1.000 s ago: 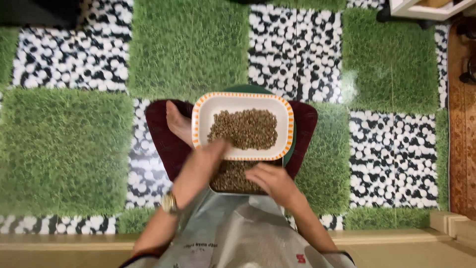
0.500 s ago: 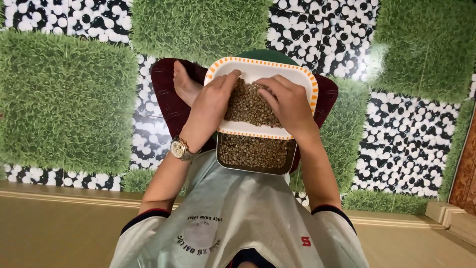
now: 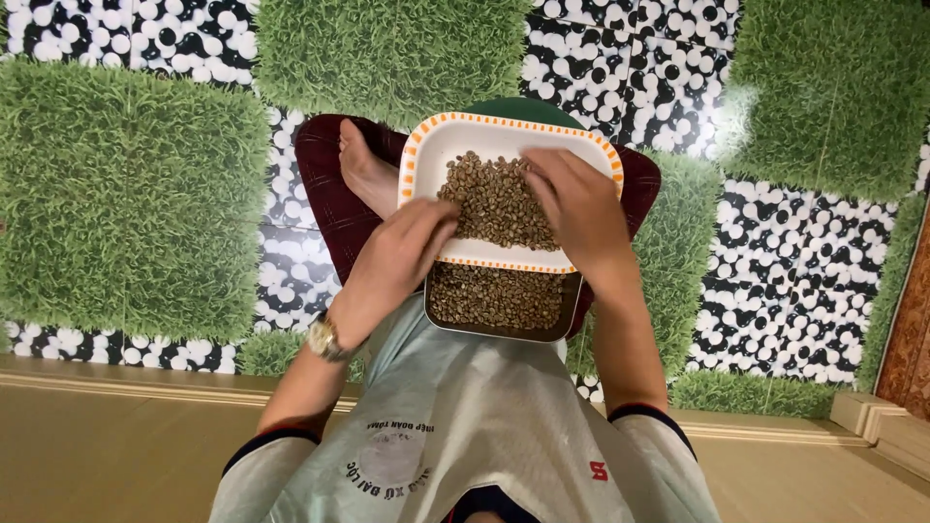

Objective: The person sorts green coffee beans by hand, placing them into a plate and then picking them up and placing them back into the plate, likely to remove defects or foreign material.

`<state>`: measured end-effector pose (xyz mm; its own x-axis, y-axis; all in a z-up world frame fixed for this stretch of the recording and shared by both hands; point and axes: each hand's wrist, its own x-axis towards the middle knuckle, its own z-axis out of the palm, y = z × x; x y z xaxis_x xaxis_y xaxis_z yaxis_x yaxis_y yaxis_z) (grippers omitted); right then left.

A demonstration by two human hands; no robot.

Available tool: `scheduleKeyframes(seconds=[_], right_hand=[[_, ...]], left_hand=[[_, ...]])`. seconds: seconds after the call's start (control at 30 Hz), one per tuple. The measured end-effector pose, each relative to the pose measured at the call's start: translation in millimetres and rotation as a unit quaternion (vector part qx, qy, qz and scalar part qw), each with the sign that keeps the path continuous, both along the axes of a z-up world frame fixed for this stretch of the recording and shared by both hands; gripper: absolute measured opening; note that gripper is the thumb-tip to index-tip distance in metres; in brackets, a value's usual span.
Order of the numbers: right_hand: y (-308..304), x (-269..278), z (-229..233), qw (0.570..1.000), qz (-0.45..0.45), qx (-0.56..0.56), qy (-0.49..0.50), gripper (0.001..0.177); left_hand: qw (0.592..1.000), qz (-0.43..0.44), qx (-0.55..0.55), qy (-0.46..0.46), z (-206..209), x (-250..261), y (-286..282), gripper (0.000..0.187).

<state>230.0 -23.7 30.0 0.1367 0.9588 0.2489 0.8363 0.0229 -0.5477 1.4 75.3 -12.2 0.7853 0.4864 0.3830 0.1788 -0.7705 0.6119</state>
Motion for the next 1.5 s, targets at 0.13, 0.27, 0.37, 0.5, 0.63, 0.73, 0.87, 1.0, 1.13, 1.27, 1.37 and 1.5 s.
scheduleKeyframes(seconds=[0.13, 0.27, 0.37, 0.5, 0.63, 0.73, 0.87, 1.0, 1.13, 1.27, 1.37, 1.5], right_hand=[[-69, 2, -18, 0.987, -0.032, -0.152, 0.032, 0.021], [-120, -17, -31, 0.940, 0.168, -0.156, -0.254, 0.026], [-119, -33, -32, 0.943, 0.121, -0.261, -0.168, 0.028], [-118, -40, -72, 0.925, 0.121, -0.335, -0.131, 0.042], [-109, -44, -75, 0.919, 0.136, -0.349, -0.127, 0.040], [-112, -42, -82, 0.929, 0.141, -0.326, -0.106, 0.037], [-112, -46, -86, 0.949, 0.122, -0.282, -0.076, 0.033], [-107, -50, -78, 0.951, 0.107, -0.287, -0.049, 0.031], [-106, -51, -77, 0.956, 0.103, -0.273, -0.025, 0.030], [-105, -50, -67, 0.962, 0.094, -0.256, 0.003, 0.028], [-107, -49, -59, 0.965, 0.088, -0.246, 0.035, 0.027], [-107, -49, -51, 0.964, 0.075, -0.243, 0.073, 0.026]], left_hand=[[0.993, -0.044, -0.082, 0.068, -13, -22, -26, 0.016], [0.968, -0.130, -0.100, 0.191, -33, -27, -61, 0.024], [0.958, -0.132, 0.054, 0.247, -62, -22, -82, 0.033], [0.951, -0.111, 0.091, 0.273, -78, -8, -92, 0.036], [0.945, -0.147, 0.054, 0.287, -102, -3, -92, 0.041], [0.949, -0.166, 0.025, 0.269, -84, -1, -88, 0.035], [0.955, -0.161, -0.051, 0.244, -64, 0, -86, 0.032], [0.953, -0.157, -0.117, 0.231, -47, 0, -80, 0.031], [0.955, -0.151, -0.159, 0.199, -37, 0, -77, 0.025], [0.947, -0.133, -0.238, 0.169, -21, 0, -70, 0.022], [0.944, -0.127, -0.271, 0.142, -16, -1, -70, 0.021], [0.939, -0.131, -0.294, 0.123, 0, -1, -68, 0.017]])
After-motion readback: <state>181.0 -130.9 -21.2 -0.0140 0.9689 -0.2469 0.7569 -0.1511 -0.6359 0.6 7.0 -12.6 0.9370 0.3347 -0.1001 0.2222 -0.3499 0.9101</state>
